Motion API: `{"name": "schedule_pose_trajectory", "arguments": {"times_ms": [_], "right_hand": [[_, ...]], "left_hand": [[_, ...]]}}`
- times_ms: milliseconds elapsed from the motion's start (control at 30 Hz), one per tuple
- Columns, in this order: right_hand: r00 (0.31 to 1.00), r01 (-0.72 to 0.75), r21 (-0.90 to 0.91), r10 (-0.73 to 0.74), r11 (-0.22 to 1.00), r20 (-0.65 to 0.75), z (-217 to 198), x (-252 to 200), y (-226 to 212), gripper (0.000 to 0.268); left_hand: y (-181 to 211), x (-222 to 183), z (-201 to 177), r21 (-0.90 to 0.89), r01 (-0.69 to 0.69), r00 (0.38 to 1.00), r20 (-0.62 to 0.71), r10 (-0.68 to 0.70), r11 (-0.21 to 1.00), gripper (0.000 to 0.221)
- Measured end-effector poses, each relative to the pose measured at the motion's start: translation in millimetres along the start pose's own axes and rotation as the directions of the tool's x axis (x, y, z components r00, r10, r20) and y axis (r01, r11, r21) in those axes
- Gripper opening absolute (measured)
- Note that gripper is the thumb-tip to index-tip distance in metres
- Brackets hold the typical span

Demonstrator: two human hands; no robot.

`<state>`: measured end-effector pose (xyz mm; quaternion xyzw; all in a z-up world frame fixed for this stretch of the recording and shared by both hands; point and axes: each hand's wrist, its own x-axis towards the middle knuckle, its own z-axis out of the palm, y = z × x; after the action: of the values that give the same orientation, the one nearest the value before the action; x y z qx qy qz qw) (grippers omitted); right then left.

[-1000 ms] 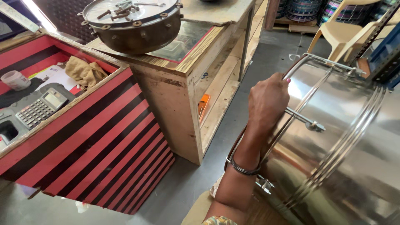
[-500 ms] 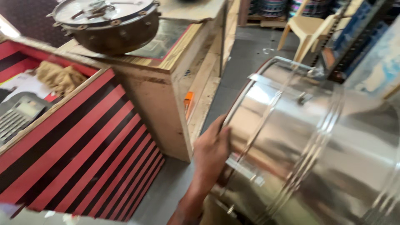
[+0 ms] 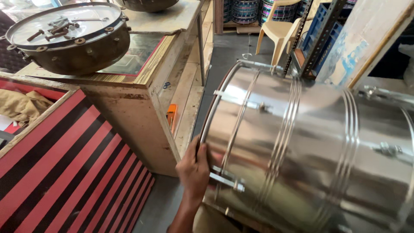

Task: The person uses a wrench to tighten and adjust bolts on a metallic drum, moving the tool between different fastener points around the instrument body.

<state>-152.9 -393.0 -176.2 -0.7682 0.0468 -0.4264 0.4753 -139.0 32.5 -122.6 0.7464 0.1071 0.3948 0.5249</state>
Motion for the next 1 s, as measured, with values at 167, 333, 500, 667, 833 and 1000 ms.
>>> {"name": "schedule_pose_trajectory", "arguments": {"times_ms": [167, 333, 500, 667, 833, 1000], "right_hand": [[1.0, -0.003, -0.036, 0.002, 0.999, -0.022, 2.9, -5.2, -10.3, 0.045], [0.994, -0.061, 0.012, 0.062, 0.998, -0.088, -25.8, -19.1, 11.4, 0.034], [0.916, 0.336, -0.664, -0.396, 0.668, 0.064, -59.2, -13.4, 29.6, 0.029], [0.912, 0.38, -0.407, -0.409, 0.831, 0.017, -83.4, -23.6, 8.0, 0.033], [0.979, -0.157, 0.563, 0.201, 0.811, -0.018, -73.7, -43.8, -40.3, 0.038], [0.256, -0.963, 0.253, 0.613, 0.095, 0.747, -2.8, -133.1, -58.5, 0.031]], "left_hand": [[-4.3, 29.4, 32.3, -0.059, -0.151, 0.988, 0.006, 0.151, 0.987, 0.027], [-18.8, 37.8, 44.9, -0.012, -0.28, 0.96, -0.03, 0.279, 0.96, 0.029], [-20.2, 37.0, 43.4, 0.008, -0.273, 0.962, -0.001, 0.273, 0.962, 0.032], [-11.5, 35.9, 37.0, -0.129, -0.025, 0.989, 0.143, 0.044, 0.991, 0.033], [-7.2, 36.8, 36.7, -0.117, -0.15, 0.98, 0.112, 0.163, 0.982, 0.029], [-10.3, 37.9, 38.9, -0.142, -0.177, 0.975, 0.109, 0.193, 0.974, 0.027]]}}
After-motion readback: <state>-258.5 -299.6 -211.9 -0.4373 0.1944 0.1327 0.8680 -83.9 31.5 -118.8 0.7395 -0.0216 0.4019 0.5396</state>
